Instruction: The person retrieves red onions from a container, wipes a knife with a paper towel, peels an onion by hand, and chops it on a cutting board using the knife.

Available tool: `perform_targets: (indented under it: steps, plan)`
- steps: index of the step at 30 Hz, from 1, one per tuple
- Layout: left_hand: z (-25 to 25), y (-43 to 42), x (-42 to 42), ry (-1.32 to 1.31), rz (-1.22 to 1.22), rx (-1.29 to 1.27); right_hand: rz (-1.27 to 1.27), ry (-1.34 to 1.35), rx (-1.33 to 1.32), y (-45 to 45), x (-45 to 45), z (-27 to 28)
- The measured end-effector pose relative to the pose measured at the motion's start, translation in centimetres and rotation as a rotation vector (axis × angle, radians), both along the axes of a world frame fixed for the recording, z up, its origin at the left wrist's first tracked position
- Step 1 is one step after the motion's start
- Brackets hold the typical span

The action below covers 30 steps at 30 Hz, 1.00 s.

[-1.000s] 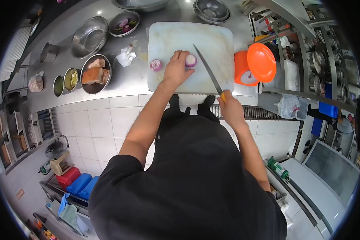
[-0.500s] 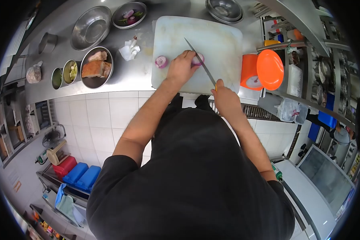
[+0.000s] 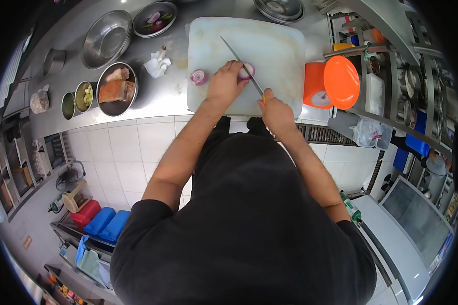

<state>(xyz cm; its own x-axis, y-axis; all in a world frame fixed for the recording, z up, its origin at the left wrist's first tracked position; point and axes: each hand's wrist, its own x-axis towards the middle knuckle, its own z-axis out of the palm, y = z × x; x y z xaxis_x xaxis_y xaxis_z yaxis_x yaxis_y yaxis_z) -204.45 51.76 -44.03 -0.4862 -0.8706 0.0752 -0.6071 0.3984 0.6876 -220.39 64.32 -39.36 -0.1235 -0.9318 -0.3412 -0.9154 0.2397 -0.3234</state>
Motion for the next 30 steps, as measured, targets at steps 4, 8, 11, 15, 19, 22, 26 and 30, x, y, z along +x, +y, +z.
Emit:
perform_targets:
  steps: [4, 8, 11, 15, 19, 22, 26, 30]
  plan:
    - [0.5, 0.1, -0.3, -0.076, 0.005, -0.017, -0.022, -0.006, 0.062, 0.4, -0.5, 4.1]
    - [0.9, -0.1, -0.5, -0.095, -0.041, -0.007, -0.018, 0.009, 0.115, 1.7, -1.8, 5.9]
    - [1.5, -0.3, -0.3, -0.137, -0.063, 0.014, 0.005, 0.013, 0.131, 1.7, -2.1, 6.0]
    - [1.6, -0.3, -0.3, -0.13, -0.069, -0.008, -0.005, 0.001, 0.124, 1.8, -2.2, 5.7]
    - [1.4, -0.4, -0.3, -0.11, -0.071, -0.021, 0.008, 0.02, 0.146, 1.7, -1.8, 5.7]
    - [1.2, -0.6, -0.3, -0.106, -0.072, -0.001, -0.006, 0.025, 0.138, 1.6, -1.4, 4.8]
    - [1.5, -0.7, -0.5, -0.102, -0.045, 0.051, -0.027, 0.001, 0.12, -0.2, -0.7, 2.3]
    - [1.4, -0.9, -0.4, -0.118, -0.044, 0.052, -0.034, -0.016, 0.117, -1.0, -0.6, 1.2]
